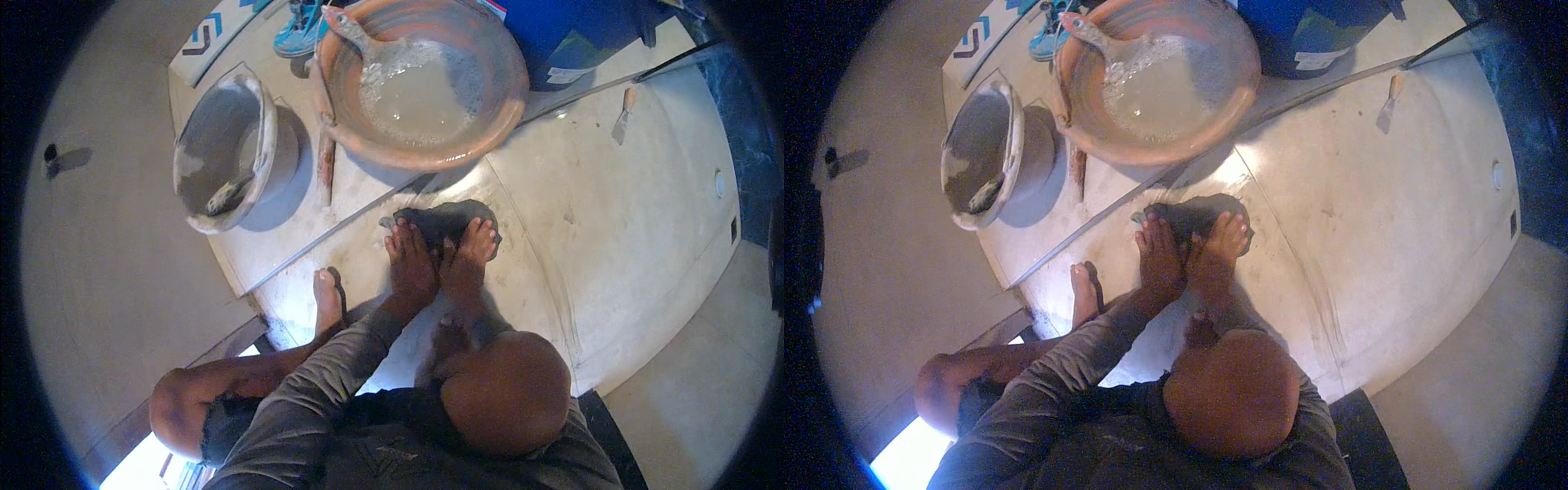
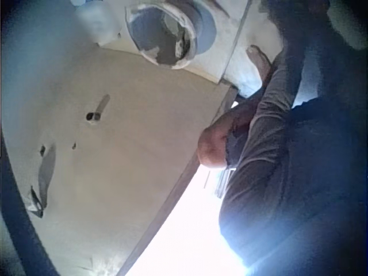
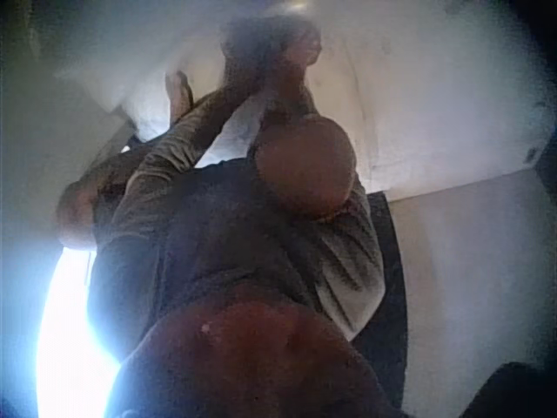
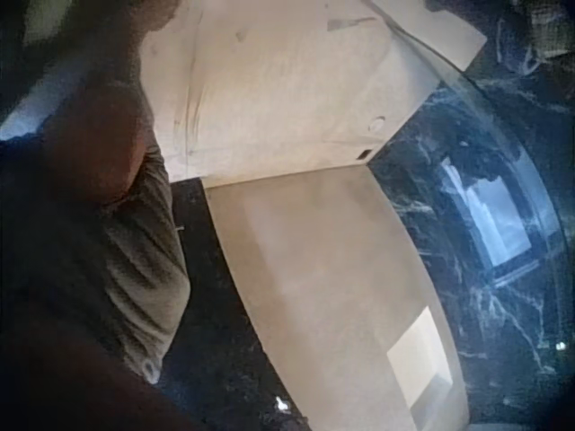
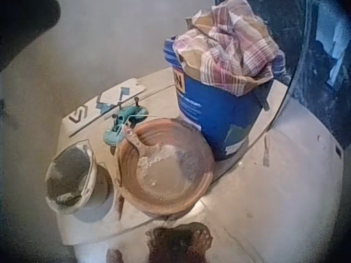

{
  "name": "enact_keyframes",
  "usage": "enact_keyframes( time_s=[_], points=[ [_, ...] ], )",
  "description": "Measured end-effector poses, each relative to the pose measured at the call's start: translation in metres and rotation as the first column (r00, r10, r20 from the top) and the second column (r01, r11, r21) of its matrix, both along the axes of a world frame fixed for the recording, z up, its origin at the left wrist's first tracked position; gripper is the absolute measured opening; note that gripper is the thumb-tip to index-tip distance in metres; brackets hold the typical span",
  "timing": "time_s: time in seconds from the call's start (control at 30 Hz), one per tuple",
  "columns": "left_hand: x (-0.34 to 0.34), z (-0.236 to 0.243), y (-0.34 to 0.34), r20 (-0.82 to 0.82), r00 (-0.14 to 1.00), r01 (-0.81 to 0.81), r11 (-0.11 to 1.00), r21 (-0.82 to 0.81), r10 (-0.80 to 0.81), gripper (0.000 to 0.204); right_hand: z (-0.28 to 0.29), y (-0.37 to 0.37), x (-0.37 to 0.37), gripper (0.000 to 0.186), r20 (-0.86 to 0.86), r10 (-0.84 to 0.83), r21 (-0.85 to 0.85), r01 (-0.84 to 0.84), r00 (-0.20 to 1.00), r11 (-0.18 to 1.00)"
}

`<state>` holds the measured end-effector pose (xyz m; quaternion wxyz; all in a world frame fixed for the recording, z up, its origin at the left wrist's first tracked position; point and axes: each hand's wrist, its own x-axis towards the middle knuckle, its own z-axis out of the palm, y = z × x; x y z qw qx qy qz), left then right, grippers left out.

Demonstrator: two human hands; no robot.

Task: The person cleans tiles and applies adhesive or grout into the seams using a cloth and a mixing bowl.

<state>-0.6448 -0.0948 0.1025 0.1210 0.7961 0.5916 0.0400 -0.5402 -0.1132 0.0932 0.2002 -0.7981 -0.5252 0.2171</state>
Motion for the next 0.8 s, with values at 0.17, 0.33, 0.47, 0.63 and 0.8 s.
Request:
enact_keyframes(
  time_s=[0.17, 0.33, 0.47, 0.63, 0.8],
  points=[
    [0.001, -0.020, 0.033, 0.061, 0.994, 0.089, 0.991, 0.101, -0.096, 0.058, -0.007, 0.027, 0.011, 0.074, -0.010, 0.075, 0.113, -0.074, 0.997, 0.991],
    [-0.007, -0.009, 0.058, 0.187, 0.969, 0.158, 0.987, 0.020, -0.159, 0.049, -0.010, 0.082, 0.023, 0.063, 0.000, 0.128, 0.486, -0.112, 0.992, 0.867],
    [-0.020, 0.011, 0.052, 0.434, 0.895, -0.035, 0.986, -0.162, 0.103, 0.041, -0.014, 0.105, 0.032, 0.053, -0.049, 0.250, 0.256, -0.230, 0.967, 0.939],
    [-0.026, 0.020, 0.048, 0.591, 0.698, -0.203, 0.903, -0.379, 0.405, 0.033, -0.024, 0.101, 0.018, 0.047, -0.096, 0.223, 0.241, -0.194, 0.970, 0.951],
    [-0.034, 0.028, 0.044, 0.597, 0.608, -0.277, 0.845, -0.457, 0.523, 0.029, -0.023, 0.088, 0.007, 0.043, -0.081, 0.311, 0.405, -0.254, 0.947, 0.878]
  ],
)
